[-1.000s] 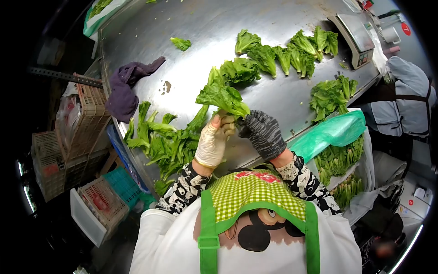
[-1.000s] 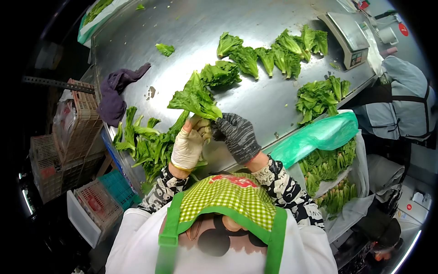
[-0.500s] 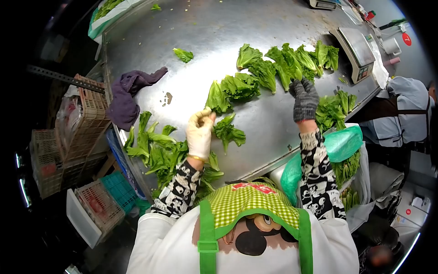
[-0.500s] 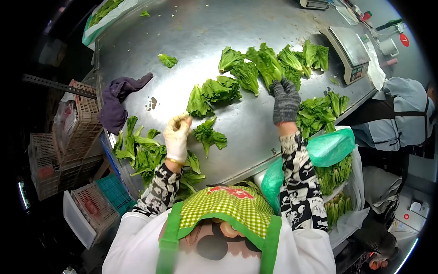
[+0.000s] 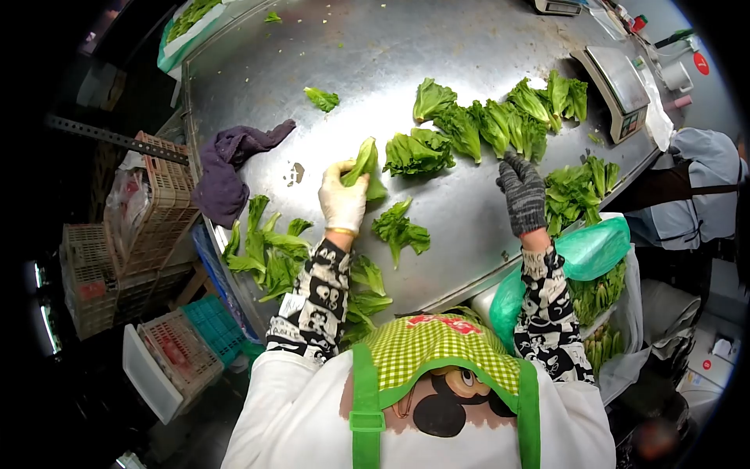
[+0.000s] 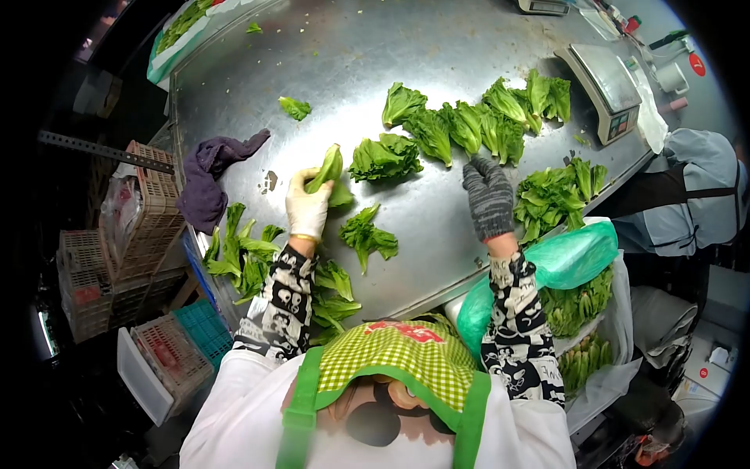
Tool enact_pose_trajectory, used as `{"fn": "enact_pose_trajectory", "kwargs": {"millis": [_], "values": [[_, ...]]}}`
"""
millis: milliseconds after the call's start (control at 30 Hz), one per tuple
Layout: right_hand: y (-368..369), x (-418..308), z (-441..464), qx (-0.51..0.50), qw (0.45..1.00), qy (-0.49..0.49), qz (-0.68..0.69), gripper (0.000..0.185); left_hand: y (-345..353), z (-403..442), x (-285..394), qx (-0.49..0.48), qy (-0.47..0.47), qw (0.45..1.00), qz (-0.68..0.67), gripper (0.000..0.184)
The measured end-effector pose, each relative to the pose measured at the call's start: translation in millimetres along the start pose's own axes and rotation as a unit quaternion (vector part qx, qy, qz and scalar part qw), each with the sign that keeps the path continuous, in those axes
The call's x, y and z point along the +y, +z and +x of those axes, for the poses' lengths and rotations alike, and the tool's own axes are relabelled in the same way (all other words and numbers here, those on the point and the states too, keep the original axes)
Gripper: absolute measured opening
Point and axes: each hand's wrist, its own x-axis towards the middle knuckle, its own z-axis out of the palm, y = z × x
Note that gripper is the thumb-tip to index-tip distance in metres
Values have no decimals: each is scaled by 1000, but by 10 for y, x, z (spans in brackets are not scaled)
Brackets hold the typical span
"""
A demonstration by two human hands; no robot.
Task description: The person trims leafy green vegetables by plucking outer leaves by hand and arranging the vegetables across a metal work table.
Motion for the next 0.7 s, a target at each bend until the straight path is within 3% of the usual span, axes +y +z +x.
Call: {"fn": "enact_pose_trajectory", "kwargs": {"millis": [133,200,367,467,500,567,633,667,700], "values": [[219,-437,-525,-102,988,29,110,33,-396,-325,520,-1,200,978,-58,29],[310,-625,-718,-178,976,31,121,36,-543,-496,707,-45,209,972,-102,31],[540,-901,-986,-271,938,60,208,41,-741,-675,904,-85,365,926,-50,37],[578,-848,-1079,-300,952,-43,50,45,-797,-742,968,-121,375,919,-6,37],[587,-865,-1095,-290,955,-57,37,41,-794,-730,897,-110,389,915,-2,47],[617,-879,-1156,-245,963,-42,103,37,-730,-813,895,-28,274,961,3,62],[630,-864,-1220,-204,970,-35,132,33,-692,-849,790,-39,108,992,-56,91],[642,-832,-1250,-186,974,-35,128,32,-676,-842,743,-109,-18,967,-228,84],[654,-806,-1272,-169,977,-35,125,31,-711,-838,705,-205,-147,893,-372,86]]}}
